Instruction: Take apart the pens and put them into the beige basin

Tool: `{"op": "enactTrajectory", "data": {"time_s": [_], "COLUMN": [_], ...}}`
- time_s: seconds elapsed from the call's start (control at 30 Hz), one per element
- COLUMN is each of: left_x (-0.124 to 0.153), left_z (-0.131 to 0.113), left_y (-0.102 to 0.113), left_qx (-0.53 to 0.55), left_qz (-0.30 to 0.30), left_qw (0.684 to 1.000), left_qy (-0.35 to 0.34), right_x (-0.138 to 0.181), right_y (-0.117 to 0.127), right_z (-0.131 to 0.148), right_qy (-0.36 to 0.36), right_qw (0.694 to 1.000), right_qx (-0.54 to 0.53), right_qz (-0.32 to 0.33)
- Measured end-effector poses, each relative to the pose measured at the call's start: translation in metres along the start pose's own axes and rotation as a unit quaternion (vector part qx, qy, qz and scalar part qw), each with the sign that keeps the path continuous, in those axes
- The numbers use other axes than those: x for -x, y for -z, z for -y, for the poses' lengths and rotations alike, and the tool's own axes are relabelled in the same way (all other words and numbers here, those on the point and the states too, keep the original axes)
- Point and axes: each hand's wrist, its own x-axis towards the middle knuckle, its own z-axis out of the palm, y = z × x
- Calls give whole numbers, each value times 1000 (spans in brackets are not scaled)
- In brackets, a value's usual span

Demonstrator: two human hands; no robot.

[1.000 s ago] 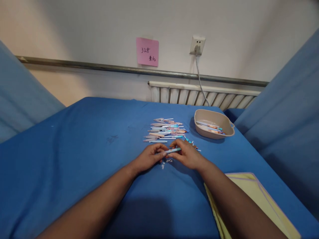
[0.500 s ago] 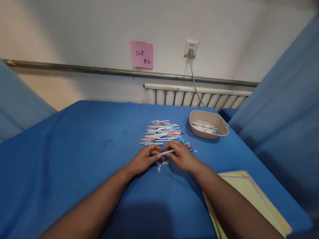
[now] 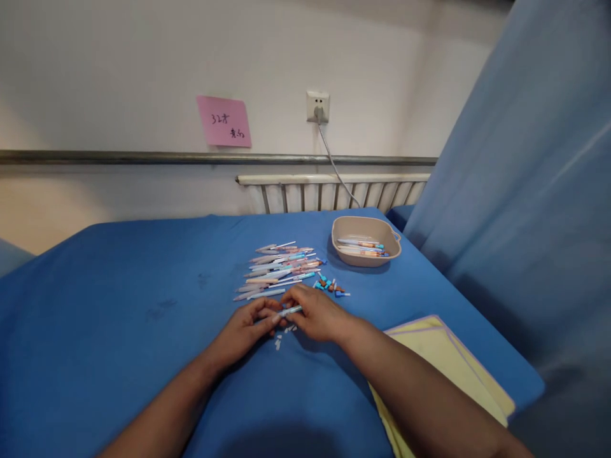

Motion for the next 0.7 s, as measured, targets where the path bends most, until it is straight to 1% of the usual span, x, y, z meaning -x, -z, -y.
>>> {"op": "enactTrajectory", "data": {"time_s": [0.1, 0.27, 0.33, 0.4, 0.5, 0.6, 0.67, 0.7], "left_x": [2, 5, 6, 6, 8, 9, 8, 7], "left_z": [-3, -6, -5, -6, -7, -7, -6, -5], "left_y": [-3, -8, -8, -9, -10, -9, -8, -7], "left_qx": [0, -22, -33, -59, -126, -168, -150, -130], "left_qz": [7, 11, 14, 20, 25, 26, 18, 9], "left_qw": [1000, 1000, 999, 998, 990, 984, 988, 991], "left_qy": [-2, -2, -11, -25, -55, -59, -41, -33], "right_x": [-1, 1, 2, 3, 3, 2, 4, 5], "right_y": [1, -2, -5, -8, -9, 3, 21, 31], "right_z": [-1, -7, -8, -8, -4, -5, -12, -17], "right_qy": [-9, -77, -91, -95, -88, -92, -133, -161], "right_qw": [1000, 996, 994, 993, 993, 995, 990, 983], "right_qx": [-11, -26, -40, -56, -65, -17, 50, 86], "right_qz": [4, 30, 32, 33, 41, 14, -23, -27]}}
